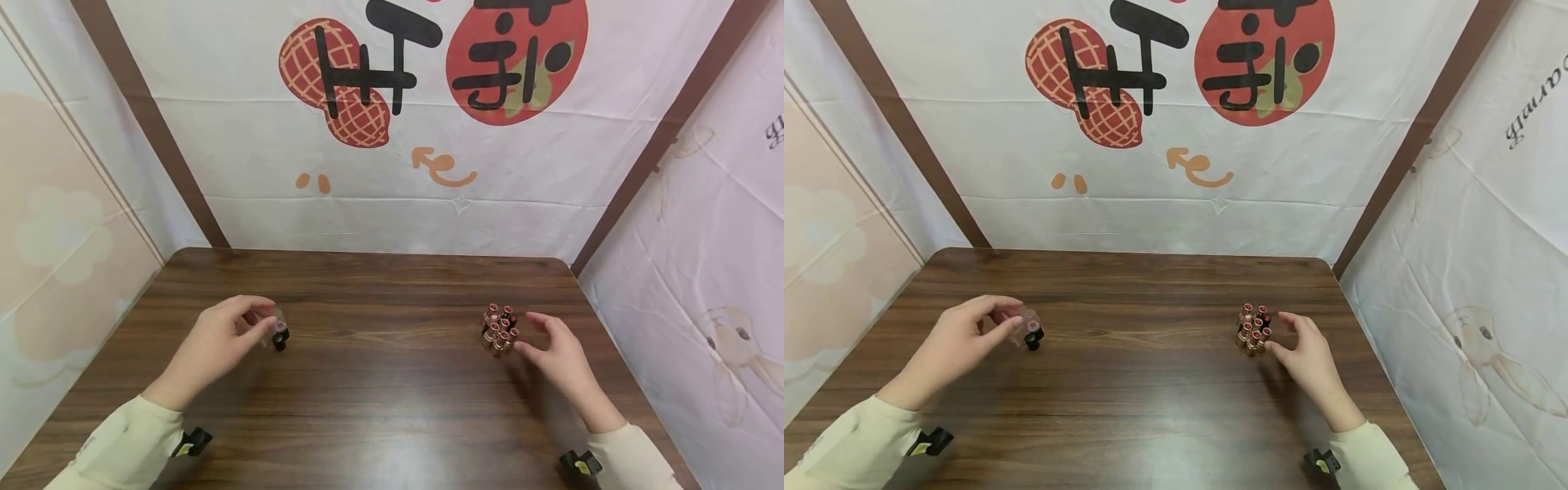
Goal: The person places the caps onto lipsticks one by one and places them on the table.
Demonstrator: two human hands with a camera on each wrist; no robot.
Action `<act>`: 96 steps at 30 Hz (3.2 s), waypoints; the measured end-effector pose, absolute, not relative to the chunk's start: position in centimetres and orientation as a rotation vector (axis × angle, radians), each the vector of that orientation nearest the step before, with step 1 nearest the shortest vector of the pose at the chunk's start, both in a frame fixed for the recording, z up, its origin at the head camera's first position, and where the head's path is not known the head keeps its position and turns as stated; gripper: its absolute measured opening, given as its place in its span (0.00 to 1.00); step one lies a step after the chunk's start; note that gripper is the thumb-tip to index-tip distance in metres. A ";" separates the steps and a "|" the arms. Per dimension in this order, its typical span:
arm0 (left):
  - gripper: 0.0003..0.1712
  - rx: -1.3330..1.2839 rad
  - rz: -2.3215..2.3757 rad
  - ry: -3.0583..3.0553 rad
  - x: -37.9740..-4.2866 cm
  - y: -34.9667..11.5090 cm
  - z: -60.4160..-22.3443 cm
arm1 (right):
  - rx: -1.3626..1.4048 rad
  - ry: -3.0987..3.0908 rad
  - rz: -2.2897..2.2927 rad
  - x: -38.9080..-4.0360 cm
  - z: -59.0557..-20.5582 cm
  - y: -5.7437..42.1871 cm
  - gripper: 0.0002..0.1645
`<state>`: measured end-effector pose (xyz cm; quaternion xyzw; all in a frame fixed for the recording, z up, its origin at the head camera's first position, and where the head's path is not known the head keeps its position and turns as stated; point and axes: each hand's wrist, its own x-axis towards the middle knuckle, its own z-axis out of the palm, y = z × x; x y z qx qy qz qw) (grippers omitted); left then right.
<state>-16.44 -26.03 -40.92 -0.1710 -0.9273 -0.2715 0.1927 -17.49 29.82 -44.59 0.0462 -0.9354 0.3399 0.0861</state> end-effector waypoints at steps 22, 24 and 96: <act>0.22 -0.178 -0.813 -2.659 -17.6 -31.2 -43.7 | -0.012 -2.929 1.079 -18.5 -47.1 29.5 0.26; 0.22 -0.175 -0.819 -2.671 -17.7 -31.3 -43.8 | -0.002 -2.944 1.065 -18.6 -47.1 29.4 0.27; 0.18 -0.186 -0.946 -2.744 -20.1 -27.2 -39.9 | -0.008 -2.981 0.969 -19.4 -48.0 29.8 0.22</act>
